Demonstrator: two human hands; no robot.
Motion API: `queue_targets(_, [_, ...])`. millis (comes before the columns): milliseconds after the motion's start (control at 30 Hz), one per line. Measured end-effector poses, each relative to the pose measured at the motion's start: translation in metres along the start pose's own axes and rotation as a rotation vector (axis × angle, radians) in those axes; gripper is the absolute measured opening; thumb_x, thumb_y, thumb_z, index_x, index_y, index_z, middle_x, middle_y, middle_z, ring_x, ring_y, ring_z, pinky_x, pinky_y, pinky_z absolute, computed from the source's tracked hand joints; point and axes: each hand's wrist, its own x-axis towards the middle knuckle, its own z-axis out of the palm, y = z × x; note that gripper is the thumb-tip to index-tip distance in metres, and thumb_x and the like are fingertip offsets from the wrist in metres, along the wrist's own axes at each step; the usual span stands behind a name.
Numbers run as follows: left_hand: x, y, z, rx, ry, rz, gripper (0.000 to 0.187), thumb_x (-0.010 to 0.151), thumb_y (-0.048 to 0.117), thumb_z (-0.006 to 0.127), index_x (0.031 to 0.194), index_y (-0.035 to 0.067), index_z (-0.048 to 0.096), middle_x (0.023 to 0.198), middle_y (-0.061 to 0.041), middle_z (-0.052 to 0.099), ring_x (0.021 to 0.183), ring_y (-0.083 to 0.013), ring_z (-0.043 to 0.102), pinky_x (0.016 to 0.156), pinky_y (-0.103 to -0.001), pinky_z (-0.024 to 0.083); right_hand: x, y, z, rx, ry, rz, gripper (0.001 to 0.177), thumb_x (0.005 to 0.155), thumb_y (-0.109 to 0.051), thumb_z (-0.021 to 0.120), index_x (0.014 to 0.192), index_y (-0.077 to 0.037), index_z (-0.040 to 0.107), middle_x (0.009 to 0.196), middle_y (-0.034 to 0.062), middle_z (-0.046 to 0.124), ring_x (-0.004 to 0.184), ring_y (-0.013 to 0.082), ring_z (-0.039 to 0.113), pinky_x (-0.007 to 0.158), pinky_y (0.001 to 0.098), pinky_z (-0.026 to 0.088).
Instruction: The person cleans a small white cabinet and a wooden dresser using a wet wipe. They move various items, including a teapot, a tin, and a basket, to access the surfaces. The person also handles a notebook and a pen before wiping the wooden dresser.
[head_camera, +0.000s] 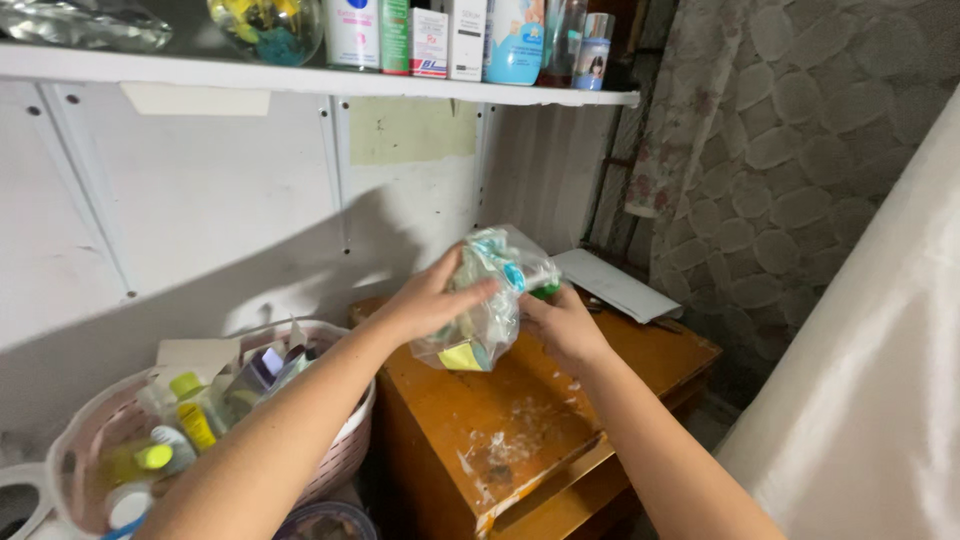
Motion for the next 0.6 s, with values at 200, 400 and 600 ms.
queue_targets(200, [-0.051, -0.017, -0.016, -0.262, 0.037, 0.51, 0.08, 0.082, 0.032, 0.081, 0.15, 0.006, 0.047, 0.133, -0.014, 0.069, 0.12, -0.0221, 0.065, 0.105, -0.037, 0.051, -0.009, 0.015, 0.061, -0.343, 0.033, -0.258, 0.06, 0.082, 0.0, 0.069, 0.137, 0.003, 0.045, 0.127, 0.0177, 0.06, 0.119, 0.0258, 0.06, 0.099, 0.0395, 0.051])
queue_targets(400, [-0.134, -0.058, -0.083, -0.107, 0.26, 0.243, 0.063, 0.081, 0.017, 0.078, 0.14, 0.011, 0.058, 0.124, -0.006, 0.073, 0.114, -0.017, 0.067, 0.101, -0.033, 0.052, -0.041, -0.006, 0.161, -0.146, -0.273, -0.088, 0.065, 0.085, -0.008, 0.07, 0.143, -0.001, 0.041, 0.136, 0.012, 0.053, 0.125, 0.0243, 0.057, 0.102, 0.0384, 0.052])
queue_targets(600, [-0.259, -0.102, -0.161, -0.046, 0.516, 0.139, 0.052, 0.083, 0.006, 0.07, 0.133, 0.009, 0.058, 0.123, -0.008, 0.07, 0.117, -0.0215, 0.065, 0.101, -0.036, 0.05, -0.082, -0.016, 0.286, -0.25, -0.565, -0.091, 0.067, 0.089, -0.008, 0.066, 0.15, -0.005, 0.038, 0.148, 0.0136, 0.053, 0.135, 0.024, 0.053, 0.108, 0.0355, 0.045])
